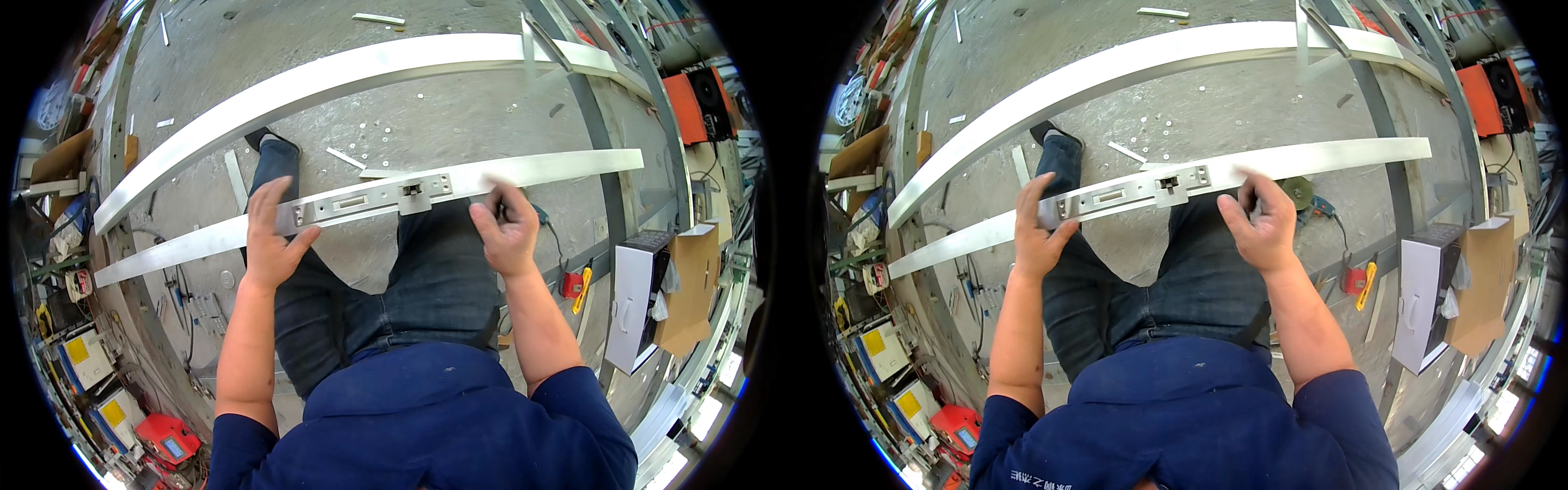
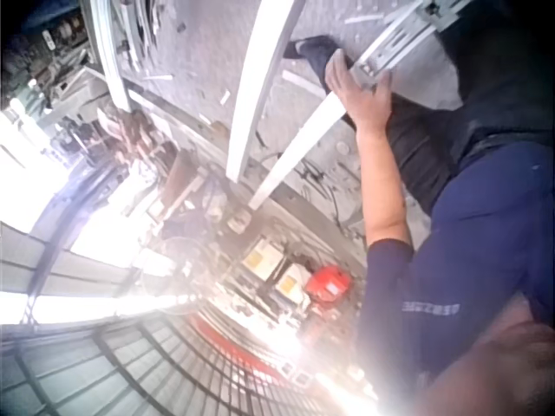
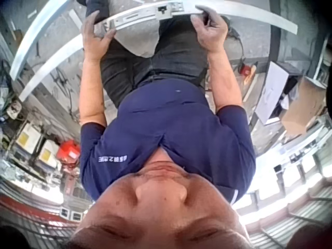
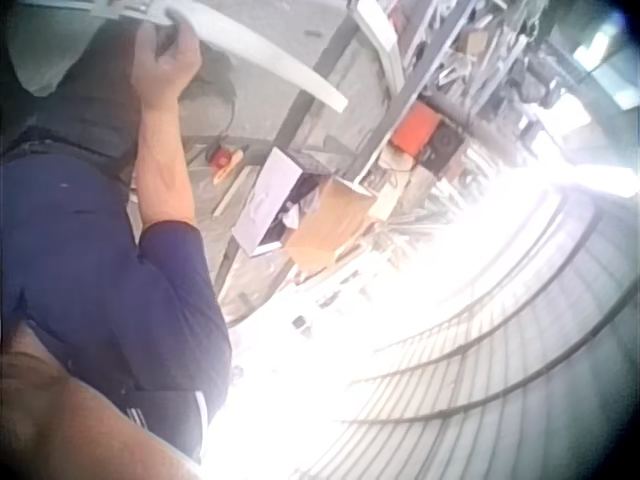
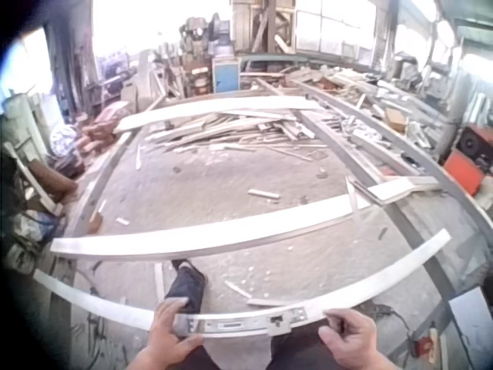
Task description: The person sits on the floor and assembles long white metal profiles. They use a tape measure to mark positions, a square ruler to draw lines, and a pencil to mark the metal. Finally, they use a power drill to create holes in the marked spots.
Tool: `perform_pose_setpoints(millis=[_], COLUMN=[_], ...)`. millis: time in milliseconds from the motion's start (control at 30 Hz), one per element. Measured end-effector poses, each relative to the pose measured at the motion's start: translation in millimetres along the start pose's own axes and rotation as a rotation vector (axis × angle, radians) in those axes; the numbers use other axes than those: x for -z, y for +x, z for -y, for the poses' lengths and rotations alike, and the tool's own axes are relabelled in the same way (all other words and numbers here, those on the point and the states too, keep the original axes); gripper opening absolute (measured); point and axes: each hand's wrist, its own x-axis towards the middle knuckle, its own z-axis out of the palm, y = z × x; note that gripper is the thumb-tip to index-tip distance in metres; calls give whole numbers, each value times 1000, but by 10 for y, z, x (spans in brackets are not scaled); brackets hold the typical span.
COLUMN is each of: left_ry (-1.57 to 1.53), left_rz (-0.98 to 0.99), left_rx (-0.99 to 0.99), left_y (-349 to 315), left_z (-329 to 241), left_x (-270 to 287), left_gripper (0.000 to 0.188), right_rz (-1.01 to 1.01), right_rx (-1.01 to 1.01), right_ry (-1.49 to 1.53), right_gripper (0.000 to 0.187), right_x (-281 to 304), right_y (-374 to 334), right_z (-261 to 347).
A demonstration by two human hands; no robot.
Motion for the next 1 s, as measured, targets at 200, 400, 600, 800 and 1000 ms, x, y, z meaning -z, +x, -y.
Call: perform_pose_setpoints(millis=[200, 400, 600, 800, 1000], left_ry=[102, -105, -131, -185, -596], left_rz=[-67, 196, 309, 346, 567], left_rx=[-182, -85, -178, -198, -12], left_y=[-410, -700, -518, -490, -466], left_z=[-263, -494, -744, -978, -1248], left_x=[168, -18, -171, -321, -424], left_gripper=[32, 38, 50, 49, 54], right_rz=[-38, -286, -256, -380, -97], right_rx=[-273, -395, -732, -668, -532], right_ry=[-332, -1315, -1269, -1275, -528], right_gripper=[17, 56, 70, 67, 63], right_x=[898, 2289, 2642, 2472, 1518], right_y=[-601, -1538, -1703, -1517, -1046], right_z=[-393, -1024, -1391, -1130, -68])
